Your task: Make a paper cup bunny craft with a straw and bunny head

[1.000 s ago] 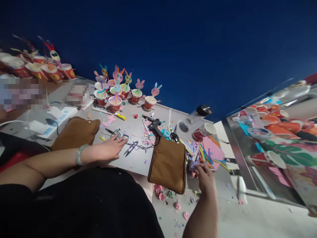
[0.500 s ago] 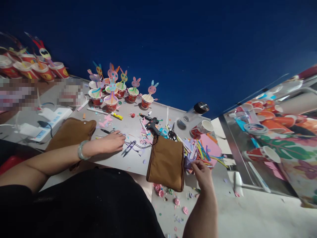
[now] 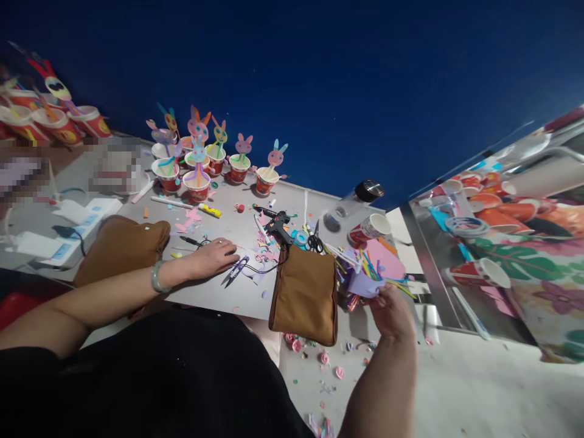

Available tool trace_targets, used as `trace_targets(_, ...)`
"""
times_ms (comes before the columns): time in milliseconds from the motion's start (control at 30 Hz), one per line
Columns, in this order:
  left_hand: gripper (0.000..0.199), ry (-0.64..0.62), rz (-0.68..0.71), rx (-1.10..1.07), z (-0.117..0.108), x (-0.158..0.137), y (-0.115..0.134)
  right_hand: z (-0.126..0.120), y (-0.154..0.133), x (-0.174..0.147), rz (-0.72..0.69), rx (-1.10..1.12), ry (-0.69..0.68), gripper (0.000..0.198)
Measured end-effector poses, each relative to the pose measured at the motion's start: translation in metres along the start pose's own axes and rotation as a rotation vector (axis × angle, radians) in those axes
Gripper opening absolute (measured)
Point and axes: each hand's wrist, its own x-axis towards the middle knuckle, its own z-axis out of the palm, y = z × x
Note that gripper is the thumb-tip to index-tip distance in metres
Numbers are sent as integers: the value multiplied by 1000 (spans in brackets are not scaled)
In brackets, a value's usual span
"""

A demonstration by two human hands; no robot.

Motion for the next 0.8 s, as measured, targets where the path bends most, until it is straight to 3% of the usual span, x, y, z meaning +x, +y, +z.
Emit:
trace_targets(133,21,-2,3,38,3,1,-3,-6,-7,0,193,202,-5,18)
trace_targets(333,22,15,-5,-16,-2,0,-6,-7,-14,-1,242,449,164,13)
trace_targets(667,24,-52,-114,-139,-9,-2,-17,32,-36,-17,122,638,265,13)
trace_targets(800,26,-85,-136,-117,-13,-5,-21,37,-49,-29,-63,453,365,18)
